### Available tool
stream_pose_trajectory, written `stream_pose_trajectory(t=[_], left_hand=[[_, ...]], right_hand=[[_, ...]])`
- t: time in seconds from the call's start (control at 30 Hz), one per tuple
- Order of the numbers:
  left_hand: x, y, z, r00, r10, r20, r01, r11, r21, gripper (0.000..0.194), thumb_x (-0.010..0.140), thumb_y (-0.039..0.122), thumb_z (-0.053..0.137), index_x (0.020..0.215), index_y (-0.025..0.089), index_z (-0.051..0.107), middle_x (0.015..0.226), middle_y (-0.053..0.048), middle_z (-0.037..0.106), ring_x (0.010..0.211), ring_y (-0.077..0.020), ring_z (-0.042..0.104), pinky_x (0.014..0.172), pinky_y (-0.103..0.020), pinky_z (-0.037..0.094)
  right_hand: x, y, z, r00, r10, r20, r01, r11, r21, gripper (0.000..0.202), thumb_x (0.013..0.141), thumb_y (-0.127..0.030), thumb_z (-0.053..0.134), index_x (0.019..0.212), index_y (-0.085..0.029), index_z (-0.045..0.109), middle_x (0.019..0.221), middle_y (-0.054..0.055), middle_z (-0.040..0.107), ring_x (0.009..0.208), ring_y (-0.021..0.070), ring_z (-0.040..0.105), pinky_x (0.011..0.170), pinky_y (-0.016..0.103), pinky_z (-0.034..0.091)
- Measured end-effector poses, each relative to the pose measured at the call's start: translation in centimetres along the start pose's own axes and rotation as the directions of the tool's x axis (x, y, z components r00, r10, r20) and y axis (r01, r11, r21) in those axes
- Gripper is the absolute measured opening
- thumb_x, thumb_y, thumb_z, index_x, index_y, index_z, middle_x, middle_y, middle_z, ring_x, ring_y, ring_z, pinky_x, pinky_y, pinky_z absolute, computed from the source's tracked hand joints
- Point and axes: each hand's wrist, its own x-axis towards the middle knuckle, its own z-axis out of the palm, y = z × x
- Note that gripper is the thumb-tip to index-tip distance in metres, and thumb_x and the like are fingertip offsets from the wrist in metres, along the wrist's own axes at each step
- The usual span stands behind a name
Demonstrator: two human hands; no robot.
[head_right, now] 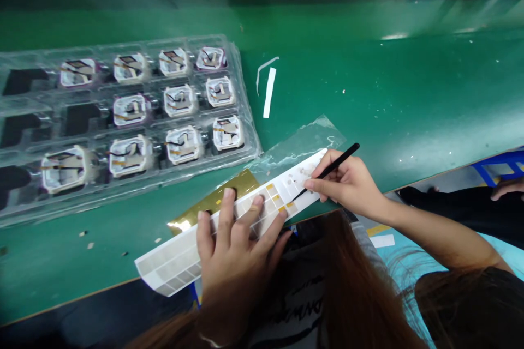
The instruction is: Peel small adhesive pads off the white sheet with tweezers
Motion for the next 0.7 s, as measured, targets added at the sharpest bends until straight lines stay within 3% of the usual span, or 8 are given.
stream_pose_trajectory(t=[0.7], left_hand=[[0.08, 0.13, 0.02, 1.000, 0.003, 0.002, -0.003, 1.000, -0.002, 0.031, 0.074, 0.029, 0.070, 0.103, 0.027, 0.058, 0.118, -0.012, 0.056, 0.127, -0.0441, 0.035, 0.095, -0.067, 0.033]], right_hand=[[0.01, -0.38, 0.19, 1.000, 0.000, 0.000, 0.000, 1.000, -0.008, 0.027, 0.063, -0.016, 0.080, 0.066, -0.015, 0.053, 0.047, -0.005, 0.056, 0.038, 0.0045, 0.048, 0.034, 0.016, 0.032]])
